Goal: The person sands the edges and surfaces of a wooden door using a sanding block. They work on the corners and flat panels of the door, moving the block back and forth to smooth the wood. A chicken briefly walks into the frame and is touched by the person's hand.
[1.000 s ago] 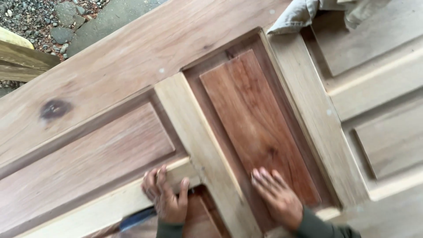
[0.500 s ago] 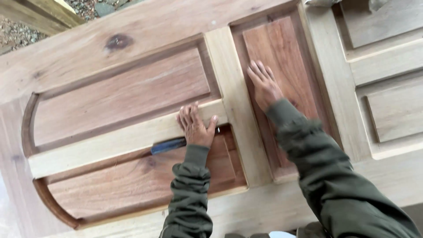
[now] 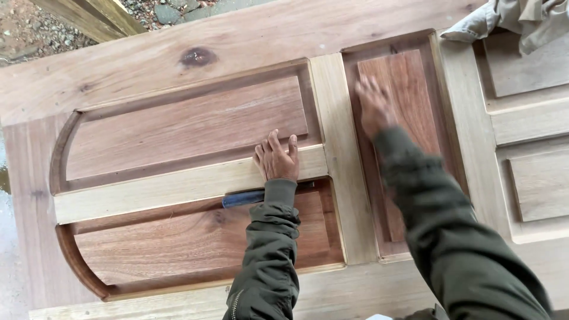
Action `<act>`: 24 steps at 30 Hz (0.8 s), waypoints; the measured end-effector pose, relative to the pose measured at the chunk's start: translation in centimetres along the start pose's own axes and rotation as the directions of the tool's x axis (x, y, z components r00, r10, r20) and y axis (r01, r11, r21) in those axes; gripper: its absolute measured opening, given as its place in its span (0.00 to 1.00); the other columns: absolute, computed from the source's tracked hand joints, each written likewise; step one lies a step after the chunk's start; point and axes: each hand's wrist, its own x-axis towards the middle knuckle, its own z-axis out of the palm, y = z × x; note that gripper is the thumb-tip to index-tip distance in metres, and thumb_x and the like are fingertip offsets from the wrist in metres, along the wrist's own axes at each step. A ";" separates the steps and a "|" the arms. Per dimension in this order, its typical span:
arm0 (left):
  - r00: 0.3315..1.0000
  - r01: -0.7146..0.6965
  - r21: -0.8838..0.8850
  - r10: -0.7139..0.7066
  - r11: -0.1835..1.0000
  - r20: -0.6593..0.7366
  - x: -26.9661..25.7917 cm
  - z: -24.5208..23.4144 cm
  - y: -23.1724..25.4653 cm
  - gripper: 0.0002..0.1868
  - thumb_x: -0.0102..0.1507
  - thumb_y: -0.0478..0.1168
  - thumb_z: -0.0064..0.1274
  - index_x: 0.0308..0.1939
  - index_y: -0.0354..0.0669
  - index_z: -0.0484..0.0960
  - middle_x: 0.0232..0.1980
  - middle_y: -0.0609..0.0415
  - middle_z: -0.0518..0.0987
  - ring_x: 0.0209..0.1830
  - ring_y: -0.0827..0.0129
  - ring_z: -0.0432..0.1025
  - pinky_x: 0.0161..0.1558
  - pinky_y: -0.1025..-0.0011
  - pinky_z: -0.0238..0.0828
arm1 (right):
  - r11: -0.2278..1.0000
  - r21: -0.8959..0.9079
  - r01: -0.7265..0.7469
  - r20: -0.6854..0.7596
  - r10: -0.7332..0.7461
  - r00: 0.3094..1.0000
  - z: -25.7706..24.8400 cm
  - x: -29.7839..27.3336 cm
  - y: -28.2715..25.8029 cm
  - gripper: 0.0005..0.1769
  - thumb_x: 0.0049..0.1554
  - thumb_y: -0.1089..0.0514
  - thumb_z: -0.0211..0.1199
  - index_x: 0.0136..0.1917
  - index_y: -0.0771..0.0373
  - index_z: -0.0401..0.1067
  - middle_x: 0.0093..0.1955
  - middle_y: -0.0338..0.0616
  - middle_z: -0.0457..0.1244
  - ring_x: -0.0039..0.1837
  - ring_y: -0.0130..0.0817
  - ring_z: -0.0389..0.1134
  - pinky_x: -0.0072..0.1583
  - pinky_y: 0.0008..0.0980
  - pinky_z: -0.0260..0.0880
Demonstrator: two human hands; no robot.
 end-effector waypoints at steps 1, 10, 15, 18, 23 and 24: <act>1.000 0.004 0.002 -0.004 1.000 0.003 0.1 0.1 0.0 0.24 0.55 0.60 0.37 0.44 0.48 0.65 0.30 0.52 0.65 0.33 0.59 0.61 0.39 0.64 0.56 | 1.000 0.002 0.001 0.005 -0.001 1.000 1.5 1.7 1.4 0.22 0.51 0.68 0.43 0.59 0.64 0.62 0.61 0.52 0.53 0.65 0.46 0.49 0.61 0.46 0.45; 0.998 0.000 0.004 0.000 1.000 -0.058 0.4 -0.6 0.5 0.21 0.54 0.55 0.41 0.42 0.46 0.67 0.30 0.52 0.66 0.32 0.59 0.62 0.39 0.65 0.56 | 0.994 -0.073 -0.083 0.124 0.092 0.988 -3.6 -3.3 -2.6 0.22 0.54 0.64 0.42 0.63 0.60 0.55 0.65 0.46 0.50 0.67 0.40 0.47 0.64 0.39 0.42; 1.000 0.019 -0.052 -0.018 0.998 0.007 0.5 -1.7 1.1 0.18 0.56 0.50 0.42 0.43 0.43 0.67 0.37 0.50 0.70 0.36 0.57 0.62 0.38 0.60 0.56 | 0.987 0.132 -0.093 0.120 0.077 0.990 -2.1 5.1 -0.4 0.16 0.54 0.67 0.39 0.55 0.68 0.58 0.61 0.58 0.52 0.64 0.53 0.48 0.61 0.49 0.43; 1.000 0.017 -0.056 -0.018 0.998 -0.005 0.2 -1.4 0.7 0.19 0.56 0.51 0.42 0.44 0.43 0.67 0.40 0.50 0.70 0.37 0.57 0.62 0.39 0.60 0.56 | 0.983 0.160 -0.085 0.132 0.064 0.989 -2.4 3.9 -1.0 0.22 0.52 0.70 0.34 0.61 0.70 0.55 0.63 0.58 0.48 0.66 0.52 0.43 0.63 0.49 0.41; 0.995 -0.037 0.014 0.038 0.999 -0.094 -0.3 0.1 0.3 0.21 0.54 0.54 0.41 0.44 0.47 0.66 0.31 0.53 0.63 0.34 0.59 0.59 0.40 0.65 0.55 | 0.998 -0.053 -0.022 0.111 0.028 0.993 -6.8 -9.4 -5.0 0.23 0.50 0.66 0.45 0.61 0.60 0.57 0.63 0.50 0.52 0.65 0.46 0.48 0.62 0.45 0.47; 0.994 -0.047 0.023 0.049 0.999 -0.101 -0.2 0.5 0.3 0.21 0.55 0.53 0.41 0.45 0.46 0.65 0.33 0.53 0.62 0.36 0.58 0.58 0.41 0.64 0.55 | 0.993 -0.118 -0.026 0.123 0.041 0.992 -7.7 -11.1 -6.0 0.24 0.50 0.66 0.44 0.61 0.59 0.57 0.64 0.47 0.52 0.66 0.43 0.49 0.62 0.40 0.48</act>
